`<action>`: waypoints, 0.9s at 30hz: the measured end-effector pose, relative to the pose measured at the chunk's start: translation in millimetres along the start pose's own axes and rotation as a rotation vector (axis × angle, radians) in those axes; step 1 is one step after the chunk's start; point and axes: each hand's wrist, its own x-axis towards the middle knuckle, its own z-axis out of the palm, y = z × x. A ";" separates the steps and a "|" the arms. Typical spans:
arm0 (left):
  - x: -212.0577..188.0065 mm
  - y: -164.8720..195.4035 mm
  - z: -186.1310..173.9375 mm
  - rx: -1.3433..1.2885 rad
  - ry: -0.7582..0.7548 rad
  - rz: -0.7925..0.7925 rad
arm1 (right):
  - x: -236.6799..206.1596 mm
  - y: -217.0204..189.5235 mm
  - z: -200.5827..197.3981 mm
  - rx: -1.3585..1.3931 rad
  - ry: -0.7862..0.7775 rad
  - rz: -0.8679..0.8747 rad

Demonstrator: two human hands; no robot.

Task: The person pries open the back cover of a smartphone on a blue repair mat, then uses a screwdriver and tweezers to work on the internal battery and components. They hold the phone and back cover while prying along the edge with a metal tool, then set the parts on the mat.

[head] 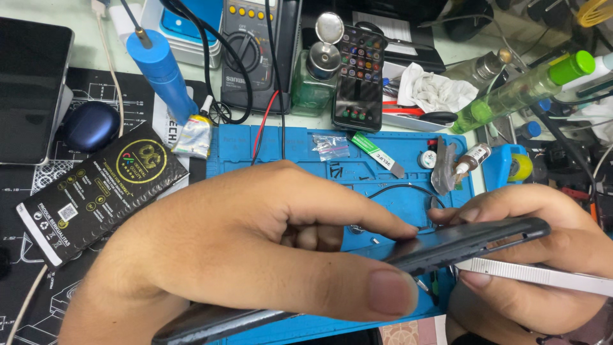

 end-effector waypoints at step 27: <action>1.3 -1.5 -1.1 -0.033 0.000 -0.017 | 1.7 0.4 0.1 -0.030 -0.001 -0.008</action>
